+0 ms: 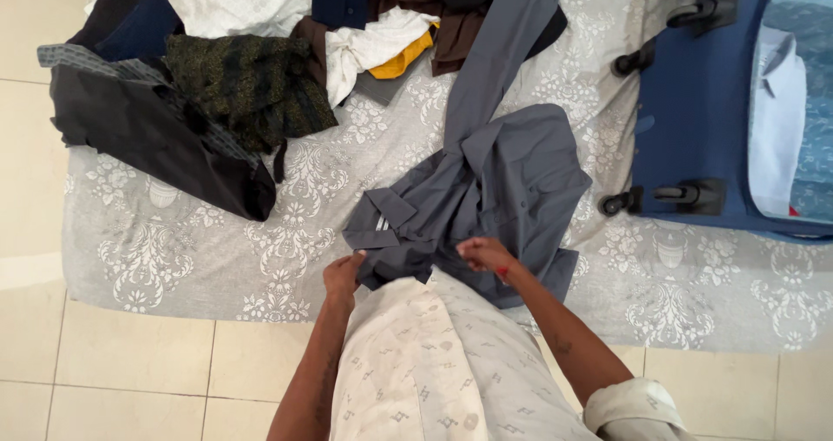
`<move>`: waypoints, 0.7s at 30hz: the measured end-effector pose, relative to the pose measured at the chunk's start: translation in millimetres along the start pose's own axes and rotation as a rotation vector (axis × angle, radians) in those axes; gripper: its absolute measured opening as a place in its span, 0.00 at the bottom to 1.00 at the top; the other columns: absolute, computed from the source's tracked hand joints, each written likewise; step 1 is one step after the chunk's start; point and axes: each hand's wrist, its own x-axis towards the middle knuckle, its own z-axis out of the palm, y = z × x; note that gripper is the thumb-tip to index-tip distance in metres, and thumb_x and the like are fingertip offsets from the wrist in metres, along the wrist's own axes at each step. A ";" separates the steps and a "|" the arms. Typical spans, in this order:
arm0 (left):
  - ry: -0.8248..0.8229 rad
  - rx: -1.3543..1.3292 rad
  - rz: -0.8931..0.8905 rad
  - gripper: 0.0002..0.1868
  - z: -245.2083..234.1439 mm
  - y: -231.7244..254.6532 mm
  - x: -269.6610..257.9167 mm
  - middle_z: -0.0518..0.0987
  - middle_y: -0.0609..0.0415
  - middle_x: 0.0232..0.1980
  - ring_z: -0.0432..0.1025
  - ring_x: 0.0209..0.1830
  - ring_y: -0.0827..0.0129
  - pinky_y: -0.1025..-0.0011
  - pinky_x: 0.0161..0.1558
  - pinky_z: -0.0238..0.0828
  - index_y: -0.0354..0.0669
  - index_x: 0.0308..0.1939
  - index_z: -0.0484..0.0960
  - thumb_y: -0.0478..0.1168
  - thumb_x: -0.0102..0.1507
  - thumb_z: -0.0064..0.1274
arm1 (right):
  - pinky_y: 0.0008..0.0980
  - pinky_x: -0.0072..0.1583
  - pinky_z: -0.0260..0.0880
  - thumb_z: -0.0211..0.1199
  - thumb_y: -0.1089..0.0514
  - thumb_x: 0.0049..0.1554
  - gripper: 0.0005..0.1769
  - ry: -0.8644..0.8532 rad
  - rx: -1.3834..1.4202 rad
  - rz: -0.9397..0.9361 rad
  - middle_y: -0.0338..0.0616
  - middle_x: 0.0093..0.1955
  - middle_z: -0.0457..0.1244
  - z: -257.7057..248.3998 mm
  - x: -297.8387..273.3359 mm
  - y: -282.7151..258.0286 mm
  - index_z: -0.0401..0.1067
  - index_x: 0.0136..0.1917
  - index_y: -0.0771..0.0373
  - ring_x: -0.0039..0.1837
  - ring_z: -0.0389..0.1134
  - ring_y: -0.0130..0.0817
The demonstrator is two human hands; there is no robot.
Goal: The person folds a gray button-up shirt on a bed by smoothing it out, folding the sleeves inward, and rolling it into a compact bundle. The person then places the folded shirt into an open blue suitcase.
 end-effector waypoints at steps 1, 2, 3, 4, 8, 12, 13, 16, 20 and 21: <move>-0.028 0.010 0.024 0.22 0.8 3.6 -3.9 0.77 0.57 0.33 0.68 0.29 0.71 0.69 0.32 0.63 0.33 0.49 0.85 0.41 0.55 0.67 | 0.25 0.42 0.66 0.66 0.60 0.58 0.11 -0.006 0.010 -0.068 0.36 0.43 0.68 2.9 2.9 -14.0 0.77 0.55 0.61 0.39 0.65 0.23; -0.057 0.020 0.049 0.20 3.5 7.3 -6.3 0.78 0.58 0.33 0.68 0.29 0.73 0.71 0.31 0.63 0.34 0.49 0.85 0.39 0.55 0.66 | 0.25 0.42 0.65 0.66 0.61 0.57 0.11 -0.013 0.021 -0.135 0.35 0.43 0.68 5.3 7.4 -29.3 0.77 0.54 0.61 0.39 0.64 0.23; -0.083 0.032 0.070 0.18 4.3 8.2 -9.8 0.80 0.58 0.32 0.69 0.28 0.75 0.72 0.31 0.62 0.35 0.49 0.85 0.36 0.55 0.65 | 0.25 0.41 0.65 0.66 0.62 0.56 0.11 -0.022 0.032 -0.199 0.34 0.42 0.68 7.6 11.0 -43.0 0.77 0.53 0.62 0.38 0.64 0.23; -0.130 0.061 0.182 0.17 4.5 8.1 -13.4 0.80 0.58 0.32 0.70 0.29 0.76 0.73 0.32 0.64 0.35 0.48 0.85 0.35 0.55 0.63 | 0.28 0.42 0.66 0.67 0.63 0.54 0.13 0.023 -0.061 -0.305 0.38 0.43 0.67 12.4 17.3 -58.9 0.76 0.54 0.61 0.40 0.64 0.26; -0.286 0.237 0.478 0.12 5.4 21.2 -27.5 0.81 0.55 0.32 0.70 0.30 0.77 0.75 0.34 0.67 0.34 0.45 0.86 0.30 0.58 0.58 | 0.39 0.58 0.71 0.63 0.68 0.52 0.24 0.424 -0.603 -0.949 0.45 0.56 0.65 35.2 18.9 -120.6 0.73 0.62 0.58 0.58 0.67 0.42; -0.517 0.243 0.691 0.08 3.9 46.2 -62.2 0.83 0.56 0.37 0.74 0.36 0.77 0.75 0.40 0.71 0.35 0.42 0.85 0.29 0.59 0.55 | 0.46 0.67 0.61 0.63 0.68 0.49 0.30 0.375 -0.944 -1.105 0.47 0.69 0.61 49.5 20.7 -169.6 0.71 0.66 0.57 0.71 0.57 0.50; -0.524 0.317 0.751 0.08 2.0 53.3 -72.7 0.82 0.54 0.37 0.73 0.36 0.74 0.74 0.40 0.71 0.35 0.41 0.85 0.28 0.59 0.55 | 0.45 0.68 0.61 0.63 0.68 0.47 0.30 0.369 -1.065 -1.170 0.46 0.70 0.61 52.0 26.5 -174.0 0.73 0.64 0.54 0.73 0.56 0.48; -0.533 0.482 0.890 0.09 -3.7 75.4 -99.3 0.80 0.52 0.38 0.72 0.36 0.68 0.70 0.41 0.70 0.36 0.41 0.86 0.27 0.58 0.56 | 0.47 0.66 0.61 0.66 0.64 0.39 0.24 0.206 -1.312 -1.137 0.42 0.64 0.65 48.8 49.3 -178.4 0.77 0.51 0.52 0.71 0.58 0.48; -0.436 0.517 0.920 0.09 -17.5 109.9 -121.9 0.81 0.52 0.39 0.73 0.36 0.67 0.68 0.40 0.72 0.38 0.43 0.85 0.30 0.58 0.59 | 0.43 0.63 0.70 0.65 0.59 0.47 0.11 0.009 -1.298 -0.876 0.45 0.51 0.68 13.3 35.6 -188.9 0.76 0.46 0.57 0.60 0.69 0.47; -0.394 0.519 0.914 0.10 -21.3 120.1 -127.1 0.81 0.52 0.39 0.72 0.35 0.67 0.68 0.40 0.72 0.38 0.43 0.85 0.31 0.58 0.61 | 0.45 0.60 0.70 0.66 0.59 0.48 0.11 0.064 -1.215 -0.958 0.46 0.49 0.68 3.0 22.1 -197.6 0.75 0.46 0.58 0.57 0.69 0.49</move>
